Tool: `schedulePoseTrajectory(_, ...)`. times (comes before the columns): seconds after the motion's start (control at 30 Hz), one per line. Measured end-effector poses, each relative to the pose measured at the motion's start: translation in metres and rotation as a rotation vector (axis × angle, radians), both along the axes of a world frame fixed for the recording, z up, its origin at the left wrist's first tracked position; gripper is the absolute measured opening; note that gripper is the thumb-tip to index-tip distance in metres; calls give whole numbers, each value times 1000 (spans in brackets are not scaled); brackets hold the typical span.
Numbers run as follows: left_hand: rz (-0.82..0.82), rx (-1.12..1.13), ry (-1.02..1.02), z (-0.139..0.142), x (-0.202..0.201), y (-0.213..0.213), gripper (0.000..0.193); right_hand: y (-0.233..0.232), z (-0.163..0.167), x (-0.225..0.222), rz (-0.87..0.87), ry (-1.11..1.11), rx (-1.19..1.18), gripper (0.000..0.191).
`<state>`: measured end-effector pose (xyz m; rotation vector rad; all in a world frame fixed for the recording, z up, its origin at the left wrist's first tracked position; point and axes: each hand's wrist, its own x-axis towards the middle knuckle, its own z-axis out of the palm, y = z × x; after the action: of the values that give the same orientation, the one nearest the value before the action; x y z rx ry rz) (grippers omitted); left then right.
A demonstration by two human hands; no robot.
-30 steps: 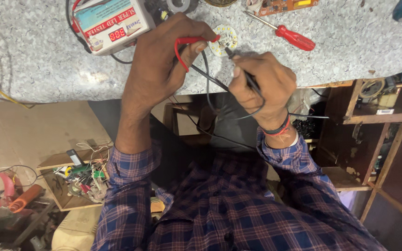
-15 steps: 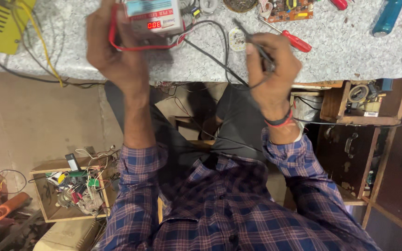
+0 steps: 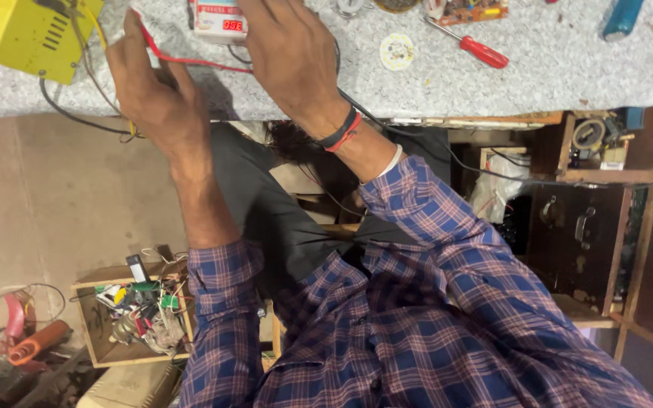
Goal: The person solders wires to a circular LED module using a soldering iron and solder wire. They then test the module with a multimeter, which lights up, and continue to solder additional connections.
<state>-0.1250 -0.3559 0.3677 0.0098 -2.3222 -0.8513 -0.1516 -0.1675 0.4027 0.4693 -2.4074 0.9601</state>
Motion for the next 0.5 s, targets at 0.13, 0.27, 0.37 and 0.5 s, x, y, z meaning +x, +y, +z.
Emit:
schedulePoseTrajectory(0.13,25,-31,-16,6,19,11,70,42,20,25,70,44,-47,53)
schedulePoseTrajectory(0.27,64,76,96,20,52,49,65,136,19,88,80,-74,-249,32)
schedulePoseTrajectory(0.37,19,112,160,24,75,95,43,242,-6,153,-168,-112,-197,22)
schedulePoseTrajectory(0.5,-385,46,170,15,95,171,35,417,-57,216,-840,147,-119,18)
